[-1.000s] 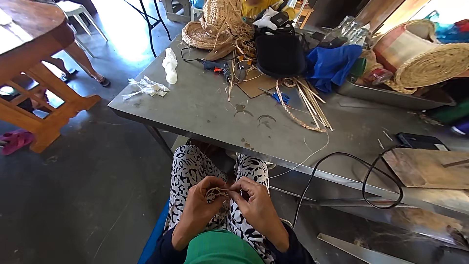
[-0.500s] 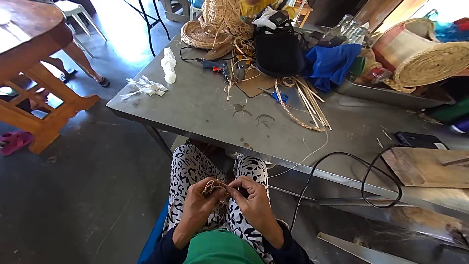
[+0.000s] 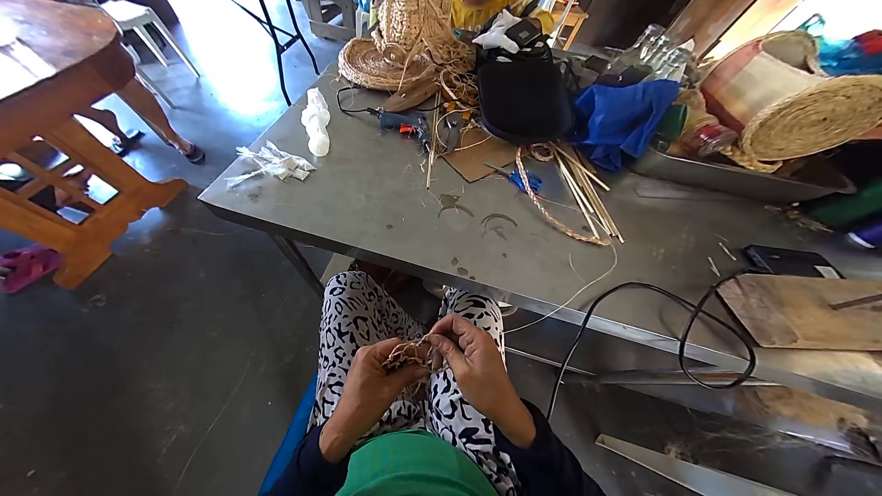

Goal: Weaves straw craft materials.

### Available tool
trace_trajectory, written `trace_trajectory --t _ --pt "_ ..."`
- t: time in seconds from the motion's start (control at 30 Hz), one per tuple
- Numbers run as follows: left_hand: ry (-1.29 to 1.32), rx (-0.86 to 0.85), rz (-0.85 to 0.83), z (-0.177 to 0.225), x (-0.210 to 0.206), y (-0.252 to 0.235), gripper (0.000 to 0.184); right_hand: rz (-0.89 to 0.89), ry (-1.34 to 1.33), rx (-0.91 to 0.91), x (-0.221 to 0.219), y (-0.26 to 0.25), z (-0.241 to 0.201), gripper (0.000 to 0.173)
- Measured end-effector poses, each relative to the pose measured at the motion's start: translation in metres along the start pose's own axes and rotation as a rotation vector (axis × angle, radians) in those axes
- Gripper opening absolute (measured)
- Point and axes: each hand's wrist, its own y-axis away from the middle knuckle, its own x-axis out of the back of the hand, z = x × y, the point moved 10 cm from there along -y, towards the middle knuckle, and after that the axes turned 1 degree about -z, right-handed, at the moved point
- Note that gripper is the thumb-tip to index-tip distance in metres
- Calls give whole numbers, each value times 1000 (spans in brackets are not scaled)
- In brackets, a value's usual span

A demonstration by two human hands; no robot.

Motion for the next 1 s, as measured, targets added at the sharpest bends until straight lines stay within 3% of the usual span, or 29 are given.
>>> trace_trajectory --t 0.3,0.43,0.67,1.0 --pt "-48 -9 7 -1 -1 -2 8 2 -230 -167 -6 -7 7 8" --pt "-28 -46 27 0 -3 -2 17 -13 -331 -256 -7 -8 17 9" --pt "139 -118 0 -2 -6 -4 18 13 -312 -264 -1 -9 21 10" --pt "379 -18 77 -14 -2 -8 11 -7 -275 -231 -3 -8 16 8"
